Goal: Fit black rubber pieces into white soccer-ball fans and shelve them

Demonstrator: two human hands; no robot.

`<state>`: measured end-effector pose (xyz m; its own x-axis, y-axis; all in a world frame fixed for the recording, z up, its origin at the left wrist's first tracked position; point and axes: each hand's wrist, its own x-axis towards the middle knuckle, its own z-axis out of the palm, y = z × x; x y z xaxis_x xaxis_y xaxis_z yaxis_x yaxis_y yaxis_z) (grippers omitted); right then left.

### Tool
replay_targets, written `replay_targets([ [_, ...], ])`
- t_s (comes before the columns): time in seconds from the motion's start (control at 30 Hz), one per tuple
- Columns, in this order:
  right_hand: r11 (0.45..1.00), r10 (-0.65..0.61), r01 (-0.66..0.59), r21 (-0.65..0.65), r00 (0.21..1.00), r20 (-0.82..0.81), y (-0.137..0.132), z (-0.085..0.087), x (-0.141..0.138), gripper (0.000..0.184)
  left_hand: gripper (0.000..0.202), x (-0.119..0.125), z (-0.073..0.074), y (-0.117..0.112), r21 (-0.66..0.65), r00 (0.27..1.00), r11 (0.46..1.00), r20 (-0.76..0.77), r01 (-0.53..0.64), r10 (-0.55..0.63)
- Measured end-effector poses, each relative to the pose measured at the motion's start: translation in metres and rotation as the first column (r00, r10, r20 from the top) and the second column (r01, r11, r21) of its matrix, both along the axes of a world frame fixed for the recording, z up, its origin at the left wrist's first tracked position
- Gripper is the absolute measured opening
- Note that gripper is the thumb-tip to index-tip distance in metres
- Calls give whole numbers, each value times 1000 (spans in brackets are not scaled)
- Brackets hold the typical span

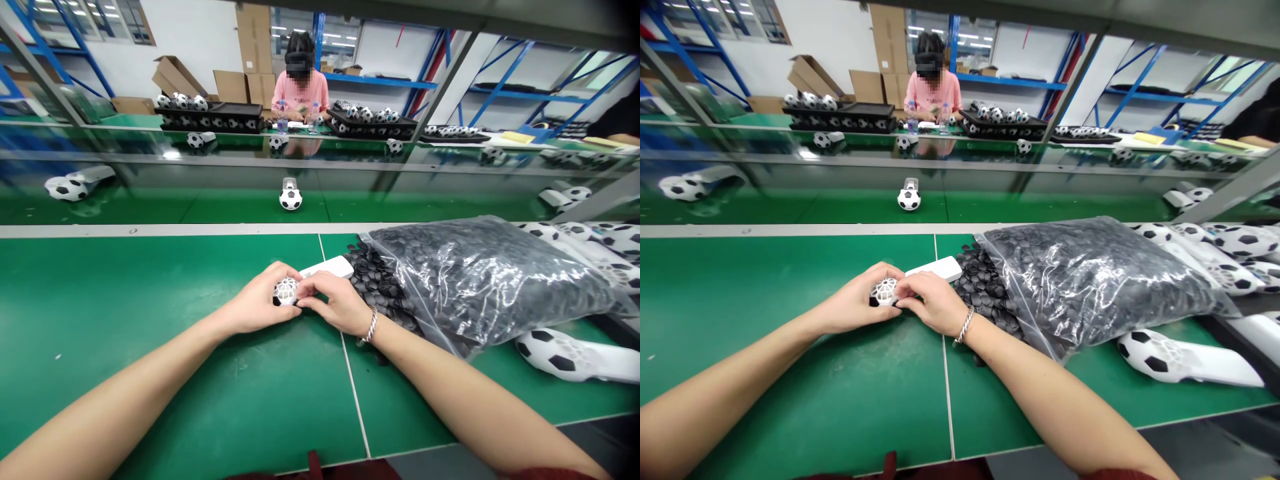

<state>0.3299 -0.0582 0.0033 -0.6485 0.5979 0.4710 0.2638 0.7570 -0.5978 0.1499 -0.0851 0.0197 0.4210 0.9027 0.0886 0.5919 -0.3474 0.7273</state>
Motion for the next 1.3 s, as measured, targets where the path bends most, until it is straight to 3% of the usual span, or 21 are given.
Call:
replay_targets([
  [0.2, 993, -33, 28, -115, 999, -41, -1, -5, 0, 4, 32, 0, 1, -2, 13, 1000, 1000, 20, -11, 11],
  [0.37, 984, -6, 6, -181, 1000, -4, -4, 2, 2, 7, 32, 0, 0, -1, 20, 998, 999, 51, 32, -33],
  [0.6, 999, 50, -48, -15, 981, 189, -9, 5, 5, 9, 43, -8, -6, 7, 4, 996, 998, 62, 62, -62],
  [0.8, 994, 3, -17, 112, 992, 123, -6, 1, 12, 15, 46, -14, -6, 10, -26, 991, 992, 59, 120, -118],
  [1.1, 989, 69, -86, 118, 987, 145, -1, 1, 7, 12, 45, -13, -4, 10, -17, 985, 987, 67, 159, -158],
  [1.3, 999, -17, 15, 45, 999, 46, 0, 0, 0, 4, 43, -10, -2, 7, -11, 989, 991, 58, 136, -135],
])
